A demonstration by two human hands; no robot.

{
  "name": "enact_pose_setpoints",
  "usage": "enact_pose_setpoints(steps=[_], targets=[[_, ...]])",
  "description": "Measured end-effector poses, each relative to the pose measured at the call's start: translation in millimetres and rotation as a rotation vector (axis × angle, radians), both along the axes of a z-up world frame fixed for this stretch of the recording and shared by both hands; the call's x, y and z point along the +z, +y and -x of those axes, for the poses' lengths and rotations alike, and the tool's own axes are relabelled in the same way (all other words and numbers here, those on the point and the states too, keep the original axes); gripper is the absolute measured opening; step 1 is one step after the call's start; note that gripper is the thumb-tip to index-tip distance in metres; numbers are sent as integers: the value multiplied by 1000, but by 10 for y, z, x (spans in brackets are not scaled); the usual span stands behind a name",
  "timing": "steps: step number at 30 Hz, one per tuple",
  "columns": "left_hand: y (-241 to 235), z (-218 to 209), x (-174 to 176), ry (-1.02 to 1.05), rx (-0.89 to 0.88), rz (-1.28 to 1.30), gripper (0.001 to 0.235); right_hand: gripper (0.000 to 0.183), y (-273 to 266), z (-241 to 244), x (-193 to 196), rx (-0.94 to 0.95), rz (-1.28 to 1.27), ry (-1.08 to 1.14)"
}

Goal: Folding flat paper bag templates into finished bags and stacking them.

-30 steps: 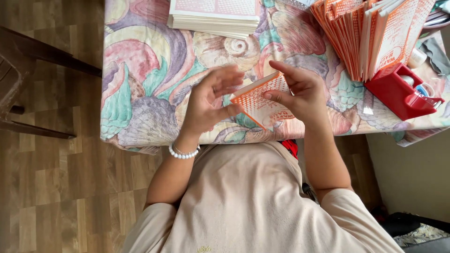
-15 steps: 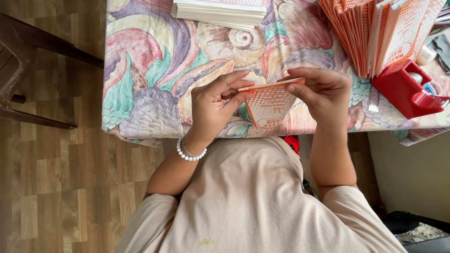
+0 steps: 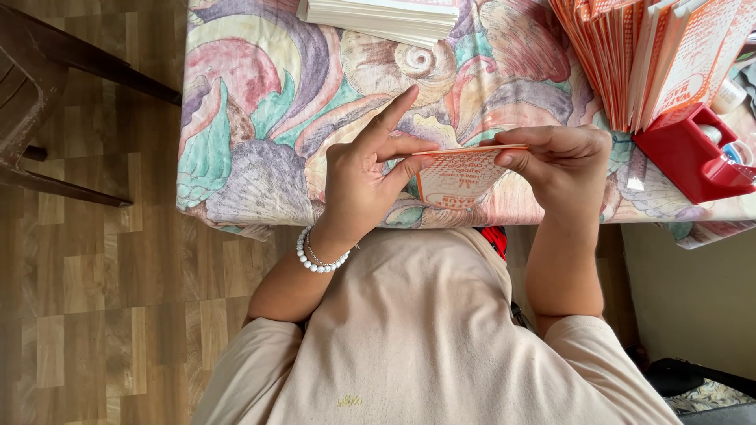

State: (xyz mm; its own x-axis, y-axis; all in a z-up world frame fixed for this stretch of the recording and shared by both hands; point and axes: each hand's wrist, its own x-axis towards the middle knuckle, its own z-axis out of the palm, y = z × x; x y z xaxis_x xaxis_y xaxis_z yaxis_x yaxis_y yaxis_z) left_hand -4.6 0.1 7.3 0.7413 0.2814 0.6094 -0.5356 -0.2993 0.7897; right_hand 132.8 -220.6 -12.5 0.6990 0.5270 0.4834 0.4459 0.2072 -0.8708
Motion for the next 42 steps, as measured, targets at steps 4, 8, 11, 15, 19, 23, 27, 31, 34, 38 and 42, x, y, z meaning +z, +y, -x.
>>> enact_pose_setpoints(steps=[4,8,11,15,19,23,27,31,34,38,42], targets=[[-5,-26,-16,22,11,55,50,28,5,32,46,5,-14,17],[16,-13,-26,-3,10,59,48,29,55,119,206,-17,-11,8],[3,68,18,35,52,5,56,26,22,182,296,-75,45,24],[-33,151,111,85,85,-38,67,24,-69,146,209,-117,33,106],[-45,183,86,127,95,-18,77,24,-112,119,202,-146,56,151],[-52,157,68,121,101,-7,78,22,-124,30,119,-122,-3,164],[-46,-10,10,93,187,-8,62,20,145,-30,198,-167,42,6],[13,-360,-305,150,219,266,37,62,492,146,134,-401,208,-614],[59,-520,-542,132,280,416,15,63,729,348,-125,-477,410,-896],[100,-608,-771,124,339,551,6,17,1004,374,-333,-566,480,-1205],[217,-608,-1068,144,347,757,15,5,1119,177,-565,-555,310,-1302]])
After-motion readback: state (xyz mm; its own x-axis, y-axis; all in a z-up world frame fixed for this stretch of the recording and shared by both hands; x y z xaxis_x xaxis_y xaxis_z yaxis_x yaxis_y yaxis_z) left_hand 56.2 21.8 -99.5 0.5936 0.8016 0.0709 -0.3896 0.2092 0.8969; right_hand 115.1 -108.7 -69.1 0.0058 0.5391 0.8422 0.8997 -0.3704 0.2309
